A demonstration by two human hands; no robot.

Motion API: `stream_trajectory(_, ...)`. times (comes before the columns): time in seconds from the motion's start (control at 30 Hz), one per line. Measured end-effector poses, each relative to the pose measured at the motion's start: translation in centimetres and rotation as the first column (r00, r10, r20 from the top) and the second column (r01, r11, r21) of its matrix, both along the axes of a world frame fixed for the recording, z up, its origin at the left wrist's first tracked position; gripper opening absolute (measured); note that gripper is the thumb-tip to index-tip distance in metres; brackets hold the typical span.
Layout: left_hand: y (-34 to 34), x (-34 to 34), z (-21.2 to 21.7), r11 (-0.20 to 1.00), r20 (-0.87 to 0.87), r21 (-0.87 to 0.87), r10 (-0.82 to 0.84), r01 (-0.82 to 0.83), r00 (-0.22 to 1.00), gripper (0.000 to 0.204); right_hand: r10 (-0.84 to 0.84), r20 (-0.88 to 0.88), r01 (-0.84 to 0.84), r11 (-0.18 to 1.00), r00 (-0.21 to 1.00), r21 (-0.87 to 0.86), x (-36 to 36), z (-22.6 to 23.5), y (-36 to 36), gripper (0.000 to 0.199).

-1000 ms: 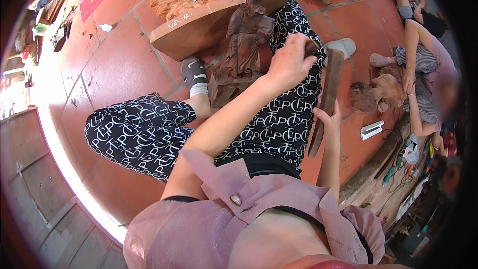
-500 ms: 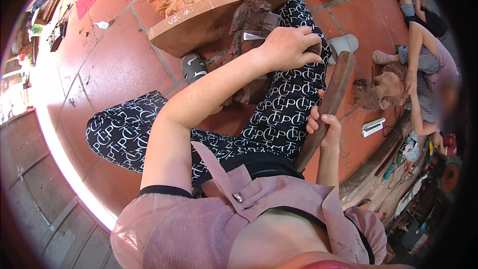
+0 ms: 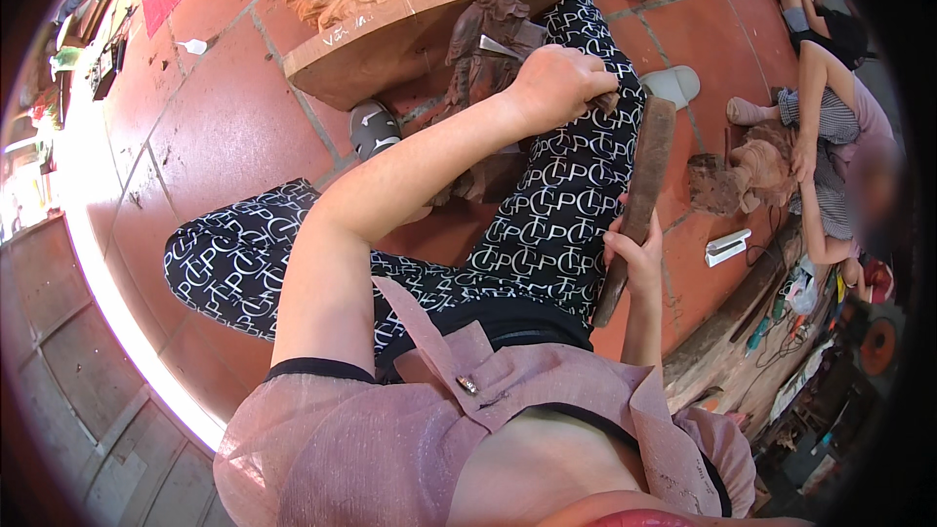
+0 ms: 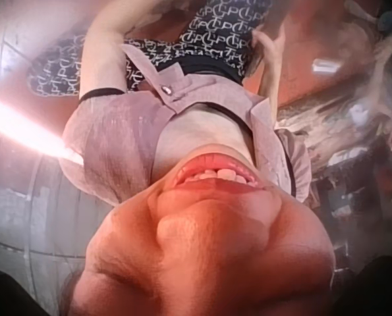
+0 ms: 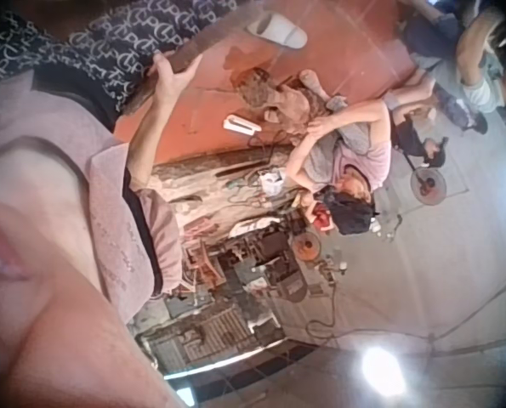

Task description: The person sits cross-legged on the floor and carves a wooden object using a chisel and mallet. They repeatedly strike the chisel to shape the wood, occasionally adjusting the piece and removing shavings.

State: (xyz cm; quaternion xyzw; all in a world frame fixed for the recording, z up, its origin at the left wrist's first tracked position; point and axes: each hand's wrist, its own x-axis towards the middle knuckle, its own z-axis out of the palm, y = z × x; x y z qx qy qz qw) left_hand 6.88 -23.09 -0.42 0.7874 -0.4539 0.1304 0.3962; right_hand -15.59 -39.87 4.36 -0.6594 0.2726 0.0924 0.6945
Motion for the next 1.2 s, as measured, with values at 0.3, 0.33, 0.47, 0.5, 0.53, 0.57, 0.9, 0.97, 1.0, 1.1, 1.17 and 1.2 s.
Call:
stream_trajectory(0.3, 1.0, -0.5, -0.5, 0.998, 0.041, 0.053, -0.028, 0.026, 0.999, 0.018, 0.115, 0.134, -0.034, 0.869, 0.984, -0.493, -0.8, -2.1, -1.1, 0.049)
stream_trajectory(0.33, 1.2, -0.5, -0.7, 0.996, 0.033, 0.07, -0.06, 0.058, 0.998, 0.018, 0.117, 0.143, -0.03, 0.866, 0.983, -0.499, -0.8, -2.1, -1.2, 0.049)
stream_trajectory(0.47, 1.4, -0.6, -0.7, 0.991, 0.039, 0.091, -0.098, 0.094, 0.994, 0.021, 0.14, 0.15, -0.038, 0.842, 0.979, -0.538, -0.6, -2.0, -1.2, 0.049)
stream_trajectory(0.5, 1.6, -0.7, -0.6, 0.993, 0.037, 0.092, -0.074, 0.07, 0.997, 0.021, 0.15, 0.145, -0.046, 0.833, 0.978, -0.552, -0.5, -1.8, -1.1, 0.049)
stream_trajectory(0.53, 1.8, -1.0, -0.3, 0.994, 0.034, 0.093, -0.053, 0.05, 0.998, 0.021, 0.164, 0.123, -0.067, 0.821, 0.979, -0.568, -0.5, -1.6, -1.2, 0.049)
stream_trajectory(0.57, 1.9, -1.4, 0.0, 0.995, 0.031, 0.094, -0.032, 0.029, 0.999, 0.022, 0.178, 0.1, -0.088, 0.808, 0.979, -0.583, -0.4, -1.3, -1.2, 0.049)
stream_trajectory(0.9, 4.4, -2.6, 2.4, 1.0, -0.003, -0.014, -0.02, 0.02, 1.0, 0.024, 0.149, 0.109, -0.076, 0.864, 0.983, -0.498, -0.2, -2.4, 0.0, 0.051)
stream_trajectory(0.97, 6.9, -2.0, 3.4, 0.998, -0.009, 0.054, 0.017, -0.017, 1.0, 0.027, 0.195, 0.115, -0.108, 0.847, 0.974, -0.52, -0.2, -2.8, -0.4, 0.051)
stream_trajectory(1.0, 8.4, -1.7, 4.2, 0.993, -0.091, 0.091, 0.085, -0.077, 0.992, 0.028, 0.213, 0.117, -0.12, 0.839, 0.97, -0.531, -0.1, -3.1, -0.6, 0.051)
stream_trajectory(1.1, 13.5, 1.1, 3.5, 0.944, -0.577, -0.093, 0.207, -0.315, 0.79, 0.016, 0.201, 0.12, -0.114, 0.854, 0.972, -0.507, 0.6, -2.7, -0.3, 0.048)
stream_trajectory(1.17, 15.8, 1.9, 6.0, 0.919, -0.645, -0.191, 0.148, -0.345, 0.75, 0.013, 0.212, 0.11, -0.134, 0.865, 0.971, -0.483, 0.8, -2.4, -0.4, 0.046)
stream_trajectory(1.2, 16.0, 2.3, 7.5, 0.853, -0.766, -0.241, 0.126, -0.463, 0.63, 0.013, 0.215, 0.114, -0.132, 0.86, 0.97, -0.493, 0.7, -2.6, -0.6, 0.045)
